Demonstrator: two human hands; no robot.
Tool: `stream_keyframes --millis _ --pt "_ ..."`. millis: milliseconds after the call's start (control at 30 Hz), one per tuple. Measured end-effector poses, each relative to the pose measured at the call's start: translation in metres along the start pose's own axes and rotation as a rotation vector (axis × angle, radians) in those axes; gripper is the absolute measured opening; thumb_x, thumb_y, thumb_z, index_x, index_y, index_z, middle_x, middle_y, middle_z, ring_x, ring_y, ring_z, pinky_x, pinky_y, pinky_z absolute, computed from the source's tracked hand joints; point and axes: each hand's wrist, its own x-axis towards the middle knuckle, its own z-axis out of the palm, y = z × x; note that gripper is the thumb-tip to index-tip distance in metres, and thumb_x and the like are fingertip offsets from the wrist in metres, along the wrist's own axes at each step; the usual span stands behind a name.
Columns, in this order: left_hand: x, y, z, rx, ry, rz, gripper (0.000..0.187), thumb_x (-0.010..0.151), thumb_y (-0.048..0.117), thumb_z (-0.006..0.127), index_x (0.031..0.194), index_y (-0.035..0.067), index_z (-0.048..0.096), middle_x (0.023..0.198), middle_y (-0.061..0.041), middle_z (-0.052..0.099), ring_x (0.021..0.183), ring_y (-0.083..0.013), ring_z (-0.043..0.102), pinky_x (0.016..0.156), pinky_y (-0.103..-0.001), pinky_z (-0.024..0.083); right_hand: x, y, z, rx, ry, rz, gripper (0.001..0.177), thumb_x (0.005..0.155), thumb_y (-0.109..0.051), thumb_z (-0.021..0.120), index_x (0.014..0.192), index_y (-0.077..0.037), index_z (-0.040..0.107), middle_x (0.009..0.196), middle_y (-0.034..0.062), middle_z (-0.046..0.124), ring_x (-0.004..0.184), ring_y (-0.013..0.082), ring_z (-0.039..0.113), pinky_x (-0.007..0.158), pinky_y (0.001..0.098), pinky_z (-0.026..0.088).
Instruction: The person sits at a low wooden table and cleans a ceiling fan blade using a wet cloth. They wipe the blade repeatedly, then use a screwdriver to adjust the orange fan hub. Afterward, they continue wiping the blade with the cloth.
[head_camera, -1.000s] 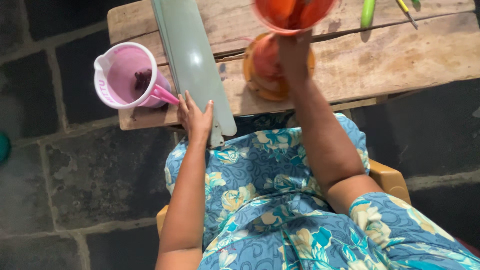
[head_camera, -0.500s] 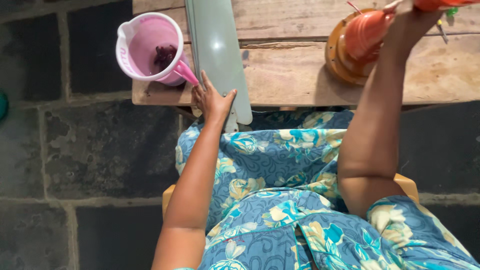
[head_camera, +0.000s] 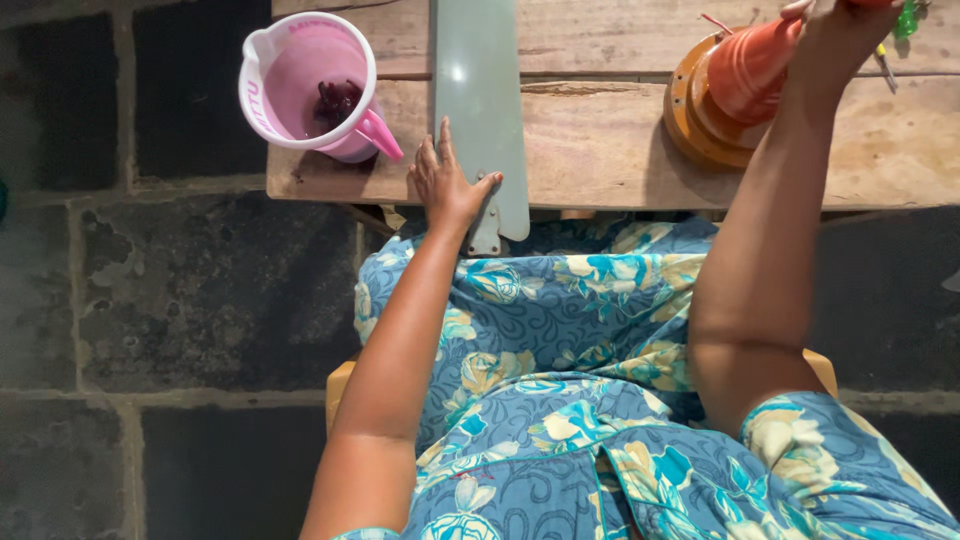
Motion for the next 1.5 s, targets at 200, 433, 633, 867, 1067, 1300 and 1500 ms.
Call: stream_keyframes --millis 200,433,633,867,1067,1300,1500 --pt "0.001 0.004 0.008 -0.031 -0.057 0.092 0.13 0.066 0.057 0.094 0.162 0.025 0.012 0.159 -0.028 0.028 0.151 -0.0401 0.024 0.122 -0.057 0.017 -0.012 0.014 -0.021 0.065 -0.087 0.021 0.02 0.118 -0.006 0.057 0.099 -0.001 0.053 0.08 0.0056 0.054 0.066 0.0157 0.053 0.061 0.0283 0.043" --pt "-0.004 0.007 0.008 -0.043 -0.06 0.153 0.13 0.065 0.056 0.093 0.162 0.025 0.013 0.158 -0.027 0.032 0.15 -0.0397 0.027 0.122 -0.057 0.019 -0.011 0.017 -0.045 -0.41 -0.054 -0.167 0.03 0.106 -0.005 0.077 0.097 0.0 0.049 0.084 0.0056 0.049 0.079 0.0163 0.045 0.072 0.0314 0.042" --pt "-0.006 0.008 0.011 -0.067 -0.033 0.187 0.128 0.063 0.054 0.094 0.161 0.027 0.016 0.157 -0.026 0.035 0.148 -0.041 0.029 0.121 -0.057 0.021 -0.071 -0.148 -0.026 -1.164 -0.371 -0.055 0.044 0.09 -0.02 0.086 0.118 0.01 0.069 0.1 0.023 0.072 0.088 0.0243 0.069 0.074 0.0361 0.052" --pt "-0.009 0.016 0.012 -0.045 -0.082 0.203 0.129 0.062 0.057 0.094 0.161 0.028 0.017 0.157 -0.025 0.035 0.148 -0.0388 0.031 0.12 -0.059 0.023 -0.102 -0.213 0.052 -0.843 -0.605 0.357 0.035 0.102 -0.032 0.076 0.125 -0.005 0.076 0.105 0.0082 0.077 0.088 0.0131 0.071 0.077 0.0292 0.054" --pt "-0.011 0.027 0.0 -0.07 -0.092 0.211 0.127 0.065 0.059 0.091 0.16 0.02 0.016 0.155 -0.022 0.038 0.147 -0.0381 0.032 0.119 -0.06 0.023 -0.154 -0.13 0.139 -0.749 -0.981 0.371 0.057 0.092 -0.039 0.079 0.133 -0.002 0.066 0.116 0.0143 0.074 0.1 0.0234 0.072 0.084 0.0365 0.057" --pt "-0.013 0.027 -0.052 -0.232 0.36 0.177 0.057 0.1 0.038 0.075 0.149 0.018 0.055 0.145 -0.012 0.049 0.144 -0.0341 0.041 0.122 -0.054 0.036 -0.202 -0.083 0.162 -1.228 -1.08 0.125 0.084 0.082 -0.053 0.079 0.154 -0.019 0.049 0.146 0.0198 0.053 0.132 0.0405 0.05 0.108 0.0488 0.043" --pt "0.011 -0.017 -0.108 -0.325 0.895 0.026 0.063 0.086 0.022 0.086 0.14 0.01 0.054 0.161 -0.032 0.018 0.152 -0.0534 0.019 0.123 -0.062 0.028 -0.195 -0.07 0.15 -1.139 -1.039 0.026 0.076 0.084 -0.047 0.081 0.147 -0.013 0.056 0.144 0.0223 0.054 0.131 0.0401 0.052 0.104 0.0493 0.045"
